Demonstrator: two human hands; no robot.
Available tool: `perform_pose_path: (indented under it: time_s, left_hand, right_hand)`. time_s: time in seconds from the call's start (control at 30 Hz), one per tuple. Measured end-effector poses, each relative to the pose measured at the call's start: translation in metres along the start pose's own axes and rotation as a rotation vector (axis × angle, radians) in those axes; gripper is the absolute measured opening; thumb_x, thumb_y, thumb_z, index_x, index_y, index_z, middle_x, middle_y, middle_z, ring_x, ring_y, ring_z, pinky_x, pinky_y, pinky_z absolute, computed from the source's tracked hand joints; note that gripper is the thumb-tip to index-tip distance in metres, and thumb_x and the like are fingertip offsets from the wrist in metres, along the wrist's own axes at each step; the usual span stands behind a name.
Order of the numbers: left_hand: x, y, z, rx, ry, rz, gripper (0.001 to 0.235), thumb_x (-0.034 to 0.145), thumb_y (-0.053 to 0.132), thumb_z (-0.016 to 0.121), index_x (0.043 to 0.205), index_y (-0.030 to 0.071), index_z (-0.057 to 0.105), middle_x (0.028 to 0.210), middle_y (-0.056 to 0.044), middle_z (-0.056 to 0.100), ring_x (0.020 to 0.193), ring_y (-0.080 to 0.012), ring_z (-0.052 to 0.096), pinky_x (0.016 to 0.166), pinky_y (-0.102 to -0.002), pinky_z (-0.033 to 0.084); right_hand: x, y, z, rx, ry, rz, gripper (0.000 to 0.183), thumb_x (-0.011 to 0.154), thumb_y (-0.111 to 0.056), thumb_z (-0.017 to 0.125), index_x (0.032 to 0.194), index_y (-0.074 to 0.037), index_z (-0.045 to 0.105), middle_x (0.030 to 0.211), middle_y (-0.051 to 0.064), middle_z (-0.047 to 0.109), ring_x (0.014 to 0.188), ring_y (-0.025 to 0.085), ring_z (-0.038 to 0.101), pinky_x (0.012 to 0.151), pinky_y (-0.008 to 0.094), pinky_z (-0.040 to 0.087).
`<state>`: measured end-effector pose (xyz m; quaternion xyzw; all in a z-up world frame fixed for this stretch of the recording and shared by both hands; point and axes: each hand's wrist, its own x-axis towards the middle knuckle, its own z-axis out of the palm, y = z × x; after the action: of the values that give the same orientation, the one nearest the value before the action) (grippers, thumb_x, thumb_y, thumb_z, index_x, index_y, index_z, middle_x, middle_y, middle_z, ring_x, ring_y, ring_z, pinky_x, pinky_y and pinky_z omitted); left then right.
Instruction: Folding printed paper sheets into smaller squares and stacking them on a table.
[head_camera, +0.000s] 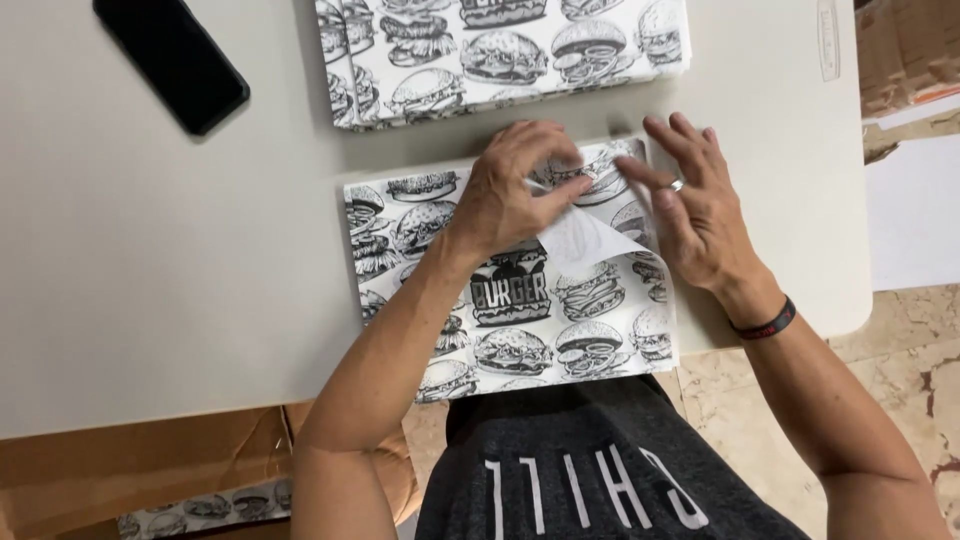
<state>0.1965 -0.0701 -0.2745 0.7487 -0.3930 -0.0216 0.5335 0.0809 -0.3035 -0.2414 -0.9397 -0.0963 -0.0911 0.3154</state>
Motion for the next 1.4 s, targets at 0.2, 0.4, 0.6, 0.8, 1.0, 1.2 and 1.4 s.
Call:
perform_pose_path:
  time_s: [0.2, 0.4, 0.6, 0.8, 1.0, 1.2, 1.4]
  left_hand:
    - [-0.006, -0.009, 0.004, -0.157, 0.062, -0.032, 0.052, 0.099, 0.041, 0.083, 0.142, 0.020, 0.061, 0.089, 0.001, 0.067, 0.104, -0.0238, 0.072, 0.111, -0.047, 0.048]
    - [0.001, 0.008, -0.007, -0.281, 0.039, -0.068, 0.052, 0.110, 0.039, 0.059, 0.065, 0.018, 0.074, 0.091, 0.003, 0.069, 0.098, -0.0205, 0.067, 0.107, -0.039, 0.045]
    - [0.002, 0.002, 0.004, 0.004, 0.027, 0.009, 0.041, 0.100, 0.029, 0.078, 0.066, 0.007, 0.069, 0.115, -0.014, 0.075, 0.124, -0.0393, 0.065, 0.108, -0.051, 0.050]
    - [-0.007, -0.003, 0.002, -0.193, 0.075, -0.048, 0.038, 0.095, 0.024, 0.086, 0.123, 0.014, 0.064, 0.091, -0.006, 0.069, 0.100, -0.0266, 0.070, 0.097, -0.047, 0.054]
    - [-0.006, -0.011, 0.003, -0.171, -0.037, -0.003, 0.020, 0.095, 0.022, 0.084, 0.109, 0.009, 0.077, 0.093, -0.008, 0.074, 0.112, -0.0301, 0.068, 0.107, -0.049, 0.048]
    - [-0.009, -0.023, 0.011, -0.131, -0.015, -0.002, 0.009, 0.094, 0.018, 0.085, 0.099, 0.014, 0.080, 0.093, -0.003, 0.076, 0.114, -0.0241, 0.069, 0.112, -0.047, 0.043]
    - [-0.005, -0.013, 0.000, -0.083, -0.065, 0.004, 0.006, 0.099, 0.022, 0.079, 0.104, 0.018, 0.081, 0.097, 0.001, 0.076, 0.121, -0.0222, 0.067, 0.119, -0.053, 0.033]
  right_hand:
    - [-0.004, 0.003, -0.006, 0.162, 0.126, -0.031, 0.046, 0.116, -0.024, 0.031, 0.149, -0.010, 0.060, 0.155, 0.023, 0.047, 0.150, 0.048, 0.034, 0.122, 0.062, 0.028]
    - [-0.001, -0.003, 0.000, 0.075, 0.085, -0.008, 0.046, 0.117, -0.030, 0.035, 0.137, -0.010, 0.070, 0.154, 0.028, 0.048, 0.149, 0.053, 0.033, 0.120, 0.067, 0.027]
    - [0.001, -0.005, -0.002, -0.035, 0.020, -0.027, 0.050, 0.115, -0.039, 0.030, 0.141, -0.020, 0.069, 0.161, 0.022, 0.044, 0.153, 0.049, 0.027, 0.123, 0.063, 0.020]
    - [-0.003, 0.001, -0.008, 0.177, 0.108, -0.037, 0.047, 0.115, -0.031, 0.031, 0.150, -0.013, 0.058, 0.157, 0.022, 0.045, 0.152, 0.046, 0.031, 0.122, 0.063, 0.025]
    - [-0.002, -0.012, -0.016, 0.256, 0.162, -0.070, 0.048, 0.115, -0.034, 0.036, 0.140, -0.004, 0.065, 0.144, 0.026, 0.054, 0.146, 0.047, 0.042, 0.120, 0.062, 0.032]
    - [-0.003, -0.010, -0.013, 0.249, 0.152, -0.071, 0.062, 0.108, -0.047, 0.034, 0.130, -0.002, 0.071, 0.126, 0.025, 0.063, 0.130, 0.043, 0.054, 0.112, 0.059, 0.040]
    - [-0.001, -0.007, -0.014, 0.281, 0.139, -0.080, 0.060, 0.115, -0.040, 0.025, 0.130, -0.003, 0.070, 0.135, 0.023, 0.059, 0.139, 0.046, 0.048, 0.120, 0.062, 0.032]
